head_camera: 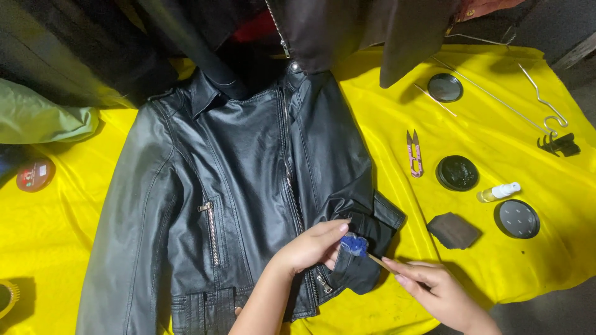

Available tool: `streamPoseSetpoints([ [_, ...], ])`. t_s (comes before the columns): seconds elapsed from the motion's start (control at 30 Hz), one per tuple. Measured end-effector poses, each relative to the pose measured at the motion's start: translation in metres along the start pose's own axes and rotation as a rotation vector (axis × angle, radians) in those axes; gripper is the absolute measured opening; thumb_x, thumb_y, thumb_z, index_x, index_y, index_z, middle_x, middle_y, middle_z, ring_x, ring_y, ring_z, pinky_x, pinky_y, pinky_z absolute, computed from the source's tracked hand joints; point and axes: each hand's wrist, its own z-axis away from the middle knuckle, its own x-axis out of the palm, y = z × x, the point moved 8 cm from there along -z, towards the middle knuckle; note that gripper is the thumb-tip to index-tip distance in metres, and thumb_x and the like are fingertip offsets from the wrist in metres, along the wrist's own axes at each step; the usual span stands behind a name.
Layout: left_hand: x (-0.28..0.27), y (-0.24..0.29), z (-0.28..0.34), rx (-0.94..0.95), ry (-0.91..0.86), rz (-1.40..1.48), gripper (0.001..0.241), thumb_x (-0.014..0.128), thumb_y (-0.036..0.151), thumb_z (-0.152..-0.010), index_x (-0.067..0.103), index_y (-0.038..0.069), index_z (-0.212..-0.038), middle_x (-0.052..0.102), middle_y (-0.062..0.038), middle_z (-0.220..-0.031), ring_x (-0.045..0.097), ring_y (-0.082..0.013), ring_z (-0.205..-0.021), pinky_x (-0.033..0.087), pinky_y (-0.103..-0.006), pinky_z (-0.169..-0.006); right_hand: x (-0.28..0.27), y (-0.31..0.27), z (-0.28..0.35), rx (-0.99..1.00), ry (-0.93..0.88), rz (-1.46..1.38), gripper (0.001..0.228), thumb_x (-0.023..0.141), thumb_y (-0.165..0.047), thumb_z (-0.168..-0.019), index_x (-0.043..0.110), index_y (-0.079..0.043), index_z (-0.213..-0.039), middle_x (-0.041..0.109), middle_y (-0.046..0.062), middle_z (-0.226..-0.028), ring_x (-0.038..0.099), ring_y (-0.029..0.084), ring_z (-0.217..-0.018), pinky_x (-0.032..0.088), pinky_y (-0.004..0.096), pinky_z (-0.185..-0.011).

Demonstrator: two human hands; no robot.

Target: Cleaning and conditioning a black leather jacket using a brush and cleaning agents.

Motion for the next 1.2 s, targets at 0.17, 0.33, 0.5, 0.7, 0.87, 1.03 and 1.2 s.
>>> streamPoseSetpoints([
  [0.17,0.001,0.006,0.002,0.060,0.012,-0.094,0.033,0.050,0.045,-0.108,0.059,0.014,-0.100,0.060,-0.001,-0.073,0.058,-0.0080,-0.059,0.054,-0.0214,-0.056,0.006,-0.012,-0.003,-0.051,-0.002,0.066,0.037,0.067,-0.014,-0.090,0.077,-0.011,-0.126,0.084,0.004,-0.122,0.083,0.014,-0.107,0.062,0.026,-0.093],
  [0.33,0.000,-0.002,-0.006,0.142,-0.022,-0.090,0.031,0.050,0.040,-0.109,0.064,0.012,-0.107,0.062,-0.001,-0.076,0.058,-0.0062,-0.058,0.052,-0.0204,-0.052,0.015,-0.039,-0.011,-0.061,-0.020,0.175,0.039,0.062,-0.017,-0.093,0.074,-0.013,-0.130,0.084,0.001,-0.121,0.083,0.011,-0.103,0.061,0.024,-0.086],
  [0.5,-0.006,-0.005,-0.008,0.152,0.035,-0.082,0.031,0.052,0.041,-0.108,0.064,0.012,-0.107,0.063,-0.002,-0.077,0.061,-0.0085,-0.058,0.056,-0.0224,-0.052,0.020,-0.046,-0.017,-0.033,0.022,0.229,0.039,0.061,-0.018,-0.094,0.073,-0.017,-0.131,0.087,-0.003,-0.112,0.082,0.009,-0.089,0.059,0.025,-0.076],
  [0.7,-0.002,0.002,-0.004,0.171,0.045,-0.108,0.034,0.047,0.042,-0.109,0.059,0.012,-0.098,0.059,-0.002,-0.073,0.058,-0.0099,-0.056,0.054,-0.0234,-0.052,0.028,-0.034,-0.011,0.055,0.010,0.355,0.049,0.062,-0.017,-0.094,0.066,-0.028,-0.141,0.080,-0.002,-0.083,0.067,0.011,-0.066,0.053,0.027,-0.065],
  [0.87,-0.007,-0.011,-0.008,0.097,0.053,0.181,0.040,0.049,0.049,-0.107,0.056,0.013,-0.092,0.057,-0.002,-0.071,0.057,-0.0112,-0.058,0.052,-0.0258,-0.054,0.028,-0.024,0.000,0.049,0.068,0.217,0.045,0.062,-0.014,-0.093,0.067,-0.020,-0.138,0.076,0.002,-0.106,0.069,0.014,-0.092,0.054,0.029,-0.082],
  [1.03,-0.019,0.017,0.014,0.528,0.547,-0.242,0.027,0.055,0.036,-0.102,0.065,0.011,-0.105,0.065,0.001,-0.102,0.060,-0.0107,-0.100,0.046,-0.0274,-0.094,0.027,0.062,0.038,0.466,0.338,-0.492,0.047,0.066,-0.007,-0.093,0.074,-0.003,-0.138,0.048,0.011,-0.068,0.038,0.017,-0.056,0.035,0.030,-0.045],
  [1.2,0.027,0.057,0.053,0.720,0.506,-0.455,0.055,0.057,0.030,-0.102,0.042,0.005,-0.149,0.038,0.006,-0.061,0.040,-0.0092,-0.055,0.035,-0.0271,-0.058,0.042,0.064,0.034,0.334,0.235,-0.752,0.046,0.061,-0.001,-0.095,0.068,0.003,-0.140,0.046,0.016,-0.064,0.041,0.021,-0.056,0.031,0.031,-0.043],
])
